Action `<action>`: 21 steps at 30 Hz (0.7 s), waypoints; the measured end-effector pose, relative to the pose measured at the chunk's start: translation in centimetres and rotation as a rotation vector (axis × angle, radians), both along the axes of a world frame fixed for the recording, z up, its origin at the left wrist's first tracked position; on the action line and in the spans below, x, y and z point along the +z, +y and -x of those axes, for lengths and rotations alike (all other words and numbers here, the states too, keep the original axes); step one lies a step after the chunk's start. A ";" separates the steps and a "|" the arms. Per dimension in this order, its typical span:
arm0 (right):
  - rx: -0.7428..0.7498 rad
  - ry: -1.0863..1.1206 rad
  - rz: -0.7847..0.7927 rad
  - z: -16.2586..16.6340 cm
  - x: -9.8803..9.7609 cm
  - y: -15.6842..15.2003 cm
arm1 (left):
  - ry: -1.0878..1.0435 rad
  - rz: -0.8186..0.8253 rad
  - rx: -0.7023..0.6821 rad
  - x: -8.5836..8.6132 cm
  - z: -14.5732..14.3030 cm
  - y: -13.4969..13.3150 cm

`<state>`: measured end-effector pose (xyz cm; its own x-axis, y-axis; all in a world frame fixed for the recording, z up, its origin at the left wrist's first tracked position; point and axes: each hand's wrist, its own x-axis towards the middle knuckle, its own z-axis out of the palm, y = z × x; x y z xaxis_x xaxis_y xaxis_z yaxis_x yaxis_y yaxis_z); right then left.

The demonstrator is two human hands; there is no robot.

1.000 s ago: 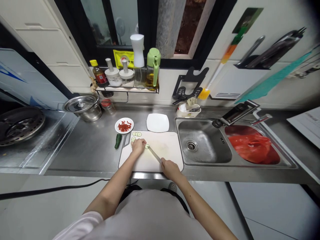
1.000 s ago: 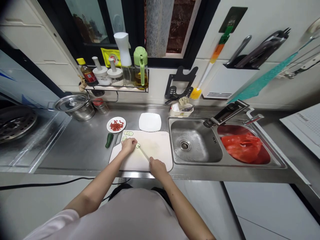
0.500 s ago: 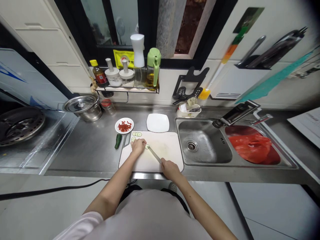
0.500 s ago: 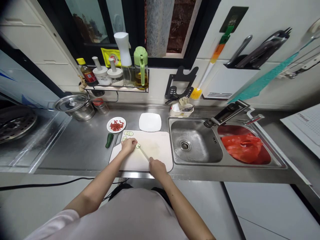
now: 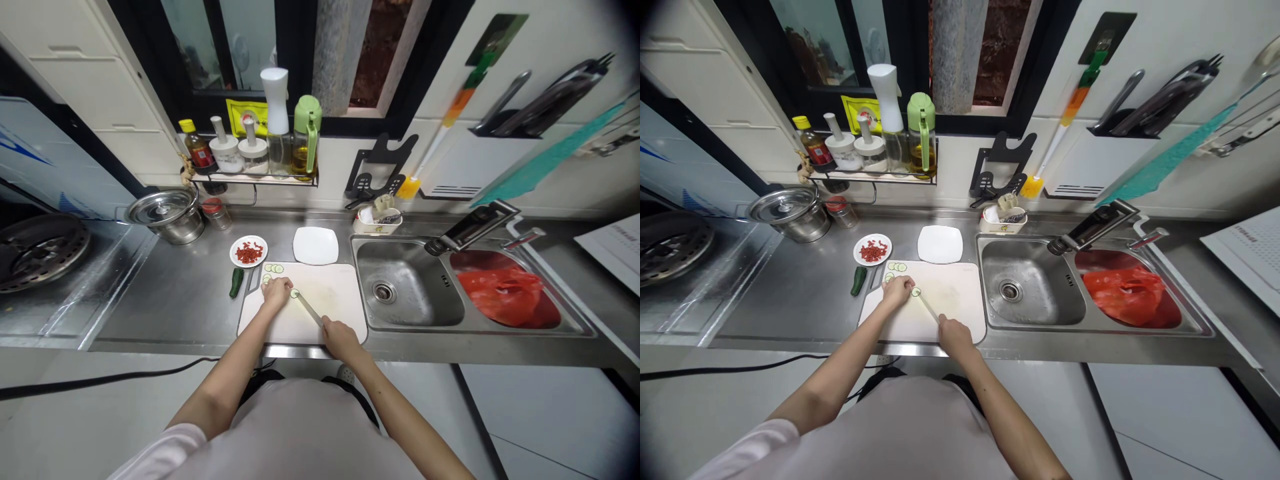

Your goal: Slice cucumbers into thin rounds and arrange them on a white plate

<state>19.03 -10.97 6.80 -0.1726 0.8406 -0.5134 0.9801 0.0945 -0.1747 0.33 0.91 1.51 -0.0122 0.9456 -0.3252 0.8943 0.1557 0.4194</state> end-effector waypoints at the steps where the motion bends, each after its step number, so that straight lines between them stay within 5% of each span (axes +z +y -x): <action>1: -0.001 -0.001 0.003 0.0 -0.1 0.0 | 0.001 0.000 0.001 0.0 0.0 0.0; 21: -0.015 -0.002 0.050 1.3 0.0 0.3 | 0.013 0.016 -0.006 -0.2 0.0 0.2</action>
